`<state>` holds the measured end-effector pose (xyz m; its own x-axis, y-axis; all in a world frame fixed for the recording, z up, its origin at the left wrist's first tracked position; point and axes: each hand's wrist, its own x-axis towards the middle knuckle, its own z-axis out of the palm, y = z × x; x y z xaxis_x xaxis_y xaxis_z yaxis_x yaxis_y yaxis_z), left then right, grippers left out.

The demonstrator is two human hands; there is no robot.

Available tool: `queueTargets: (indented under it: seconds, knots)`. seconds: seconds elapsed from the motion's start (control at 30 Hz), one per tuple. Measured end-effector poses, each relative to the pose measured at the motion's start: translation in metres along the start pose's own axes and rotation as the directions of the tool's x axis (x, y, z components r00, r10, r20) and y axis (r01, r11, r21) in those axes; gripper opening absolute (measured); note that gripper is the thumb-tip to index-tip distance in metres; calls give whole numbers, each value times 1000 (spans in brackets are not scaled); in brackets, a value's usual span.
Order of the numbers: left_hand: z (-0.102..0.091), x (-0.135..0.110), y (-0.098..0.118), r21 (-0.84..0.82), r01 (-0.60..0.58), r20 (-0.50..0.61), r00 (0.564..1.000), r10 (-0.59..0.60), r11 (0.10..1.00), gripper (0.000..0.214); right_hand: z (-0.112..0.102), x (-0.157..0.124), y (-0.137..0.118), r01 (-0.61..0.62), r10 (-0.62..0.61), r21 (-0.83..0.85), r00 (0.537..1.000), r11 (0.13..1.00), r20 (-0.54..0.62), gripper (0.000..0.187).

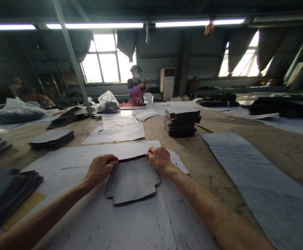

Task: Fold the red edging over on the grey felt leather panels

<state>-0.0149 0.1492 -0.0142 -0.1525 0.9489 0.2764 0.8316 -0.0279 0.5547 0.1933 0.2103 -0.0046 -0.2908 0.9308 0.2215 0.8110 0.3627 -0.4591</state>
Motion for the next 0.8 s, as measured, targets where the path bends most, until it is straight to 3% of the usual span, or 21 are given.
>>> queueTargets:
  seconds: [0.13,0.27,0.57,0.8]
  knots:
    - [12,-2,-7,74,-2,-58,998,6,997,24,12,-1,4,102,-107,-83,992,991,-61,20]
    - [14,0,-9,127,-16,-25,1000,19,992,24,15,1,8,179,-184,-101,982,979,-44,19]
    - [3,6,-20,203,-24,89,996,6,979,28,15,-12,7,65,-63,-35,997,997,38,31]
    - [4,2,-28,234,-34,49,999,23,972,30,20,-26,2,80,-82,67,996,995,30,32]
